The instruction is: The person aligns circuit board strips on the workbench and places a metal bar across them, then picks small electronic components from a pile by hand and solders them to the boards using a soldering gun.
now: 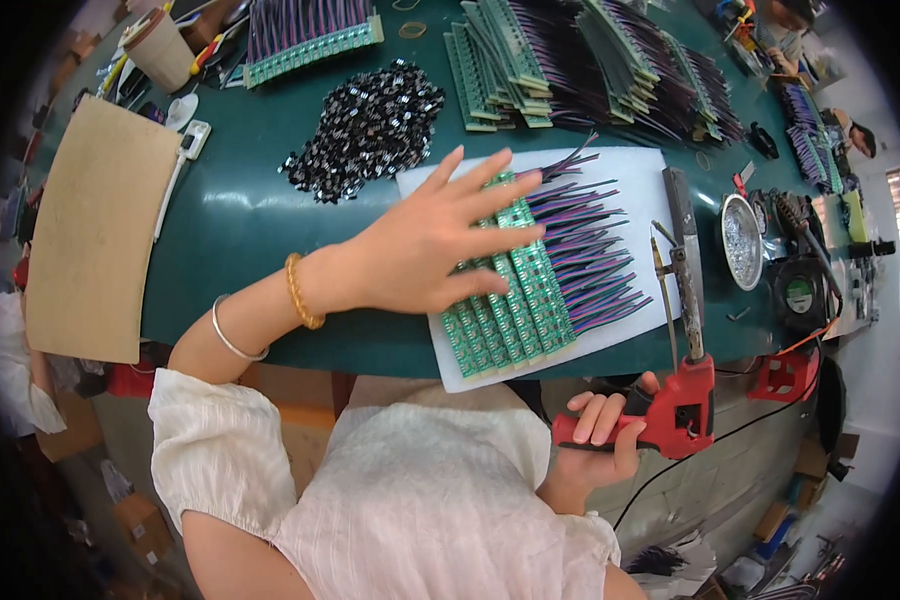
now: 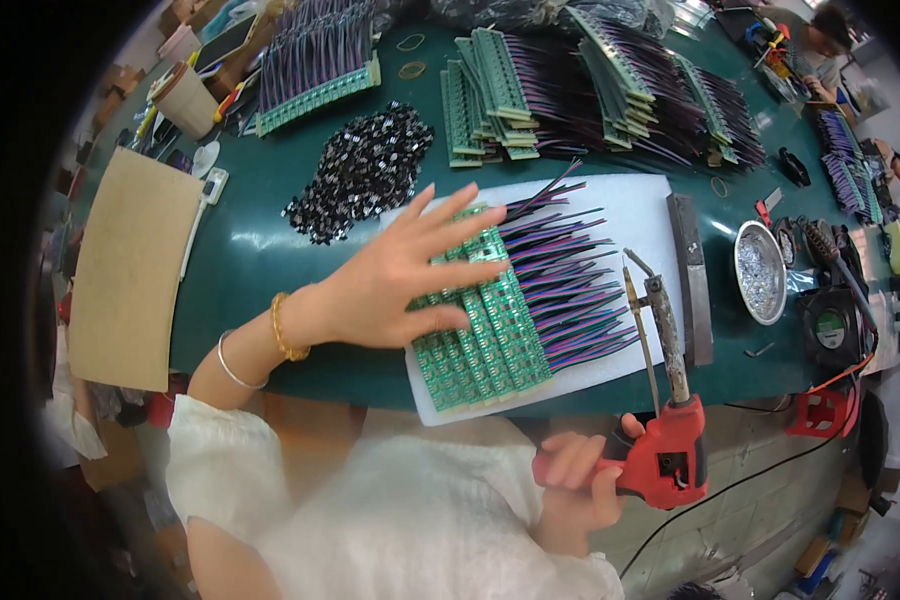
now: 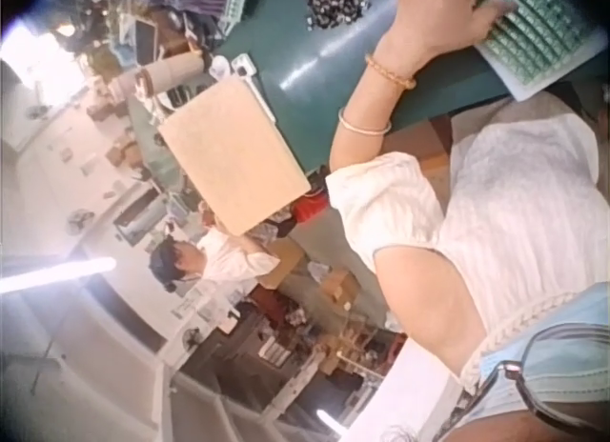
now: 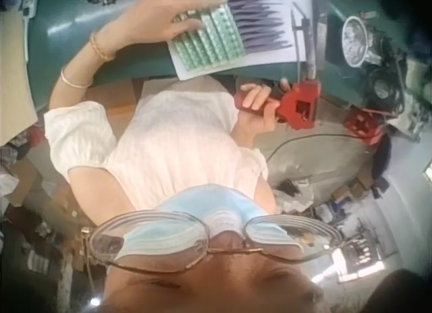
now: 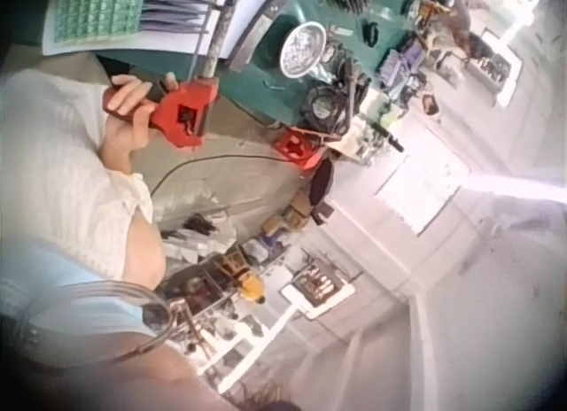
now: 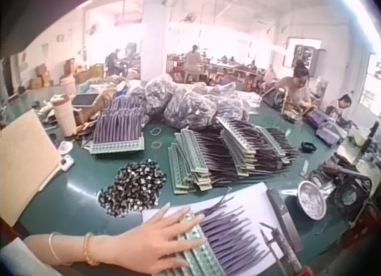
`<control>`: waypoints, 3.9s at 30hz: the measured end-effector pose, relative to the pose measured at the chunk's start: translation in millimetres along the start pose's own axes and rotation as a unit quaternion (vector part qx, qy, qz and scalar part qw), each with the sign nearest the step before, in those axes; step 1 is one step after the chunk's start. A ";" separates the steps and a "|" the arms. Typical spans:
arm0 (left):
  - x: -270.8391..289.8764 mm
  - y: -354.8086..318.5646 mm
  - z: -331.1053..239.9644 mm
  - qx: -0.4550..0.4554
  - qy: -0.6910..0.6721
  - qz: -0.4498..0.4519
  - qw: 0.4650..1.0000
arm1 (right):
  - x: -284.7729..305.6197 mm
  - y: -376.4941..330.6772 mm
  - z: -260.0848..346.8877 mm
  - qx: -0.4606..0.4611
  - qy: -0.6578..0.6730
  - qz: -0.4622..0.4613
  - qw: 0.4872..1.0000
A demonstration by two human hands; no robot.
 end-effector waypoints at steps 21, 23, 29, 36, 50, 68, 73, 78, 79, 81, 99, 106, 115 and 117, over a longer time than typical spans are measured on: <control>18.3 212.3 107.8 -0.024 0.277 -0.157 0.948 | 27.2 49.4 9.9 0.045 0.085 -0.029 0.995; 12.6 235.3 114.6 -0.067 0.342 -0.156 0.924 | 26.1 49.9 10.5 0.053 0.089 -0.030 0.994; 16.9 242.3 109.5 -0.101 0.406 -0.071 0.905 | 22.1 52.1 10.2 0.053 0.071 -0.007 0.996; 39.9 125.6 -0.4 -0.215 0.373 -0.222 0.875 | 23.9 48.9 9.9 0.096 0.122 -0.032 0.987; -0.6 44.4 -28.4 -0.232 0.283 -0.082 0.927 | 27.9 39.3 9.0 0.092 0.139 -0.022 0.986; 2.4 64.3 45.4 0.056 -0.019 0.002 0.998 | 31.6 39.0 4.5 0.059 0.132 -0.022 0.989; 2.0 68.1 46.8 0.060 -0.073 -0.038 0.995 | 31.4 39.7 5.2 0.058 0.119 -0.030 0.991; -2.7 68.9 49.9 0.070 -0.116 -0.018 0.991 | 31.8 40.0 5.3 0.061 0.106 -0.028 0.992; -3.0 68.9 50.2 0.069 -0.117 -0.017 0.991 | 32.3 40.0 5.2 0.061 0.106 -0.029 0.992; -3.3 69.0 50.1 0.067 -0.106 0.006 0.992 | 34.6 39.8 4.9 0.064 0.119 -0.046 0.990; 3.8 253.9 113.7 -0.094 0.309 -0.086 0.942 | 38.5 37.5 6.8 0.070 0.128 -0.095 0.985; 19.7 238.6 97.4 -0.182 0.422 -0.141 0.877 | 32.9 38.1 6.2 0.075 0.079 -0.066 0.992; 13.1 103.8 -38.5 -0.256 0.327 -0.188 0.890 | 33.2 27.1 40.8 0.203 0.068 -0.069 0.974; 4.0 83.9 -50.6 -0.272 0.326 -0.166 0.890 | 31.2 26.7 47.6 0.210 0.040 -0.038 0.976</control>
Point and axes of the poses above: each hand's wrist, its own y-axis towards the middle knuckle, its own x-axis out of the back of the hand, z = x × y, the point moved 5 cm from there along y, towards the middle knuckle, and after that the axes turned 12 degrees about y, right-handed, at the moved point
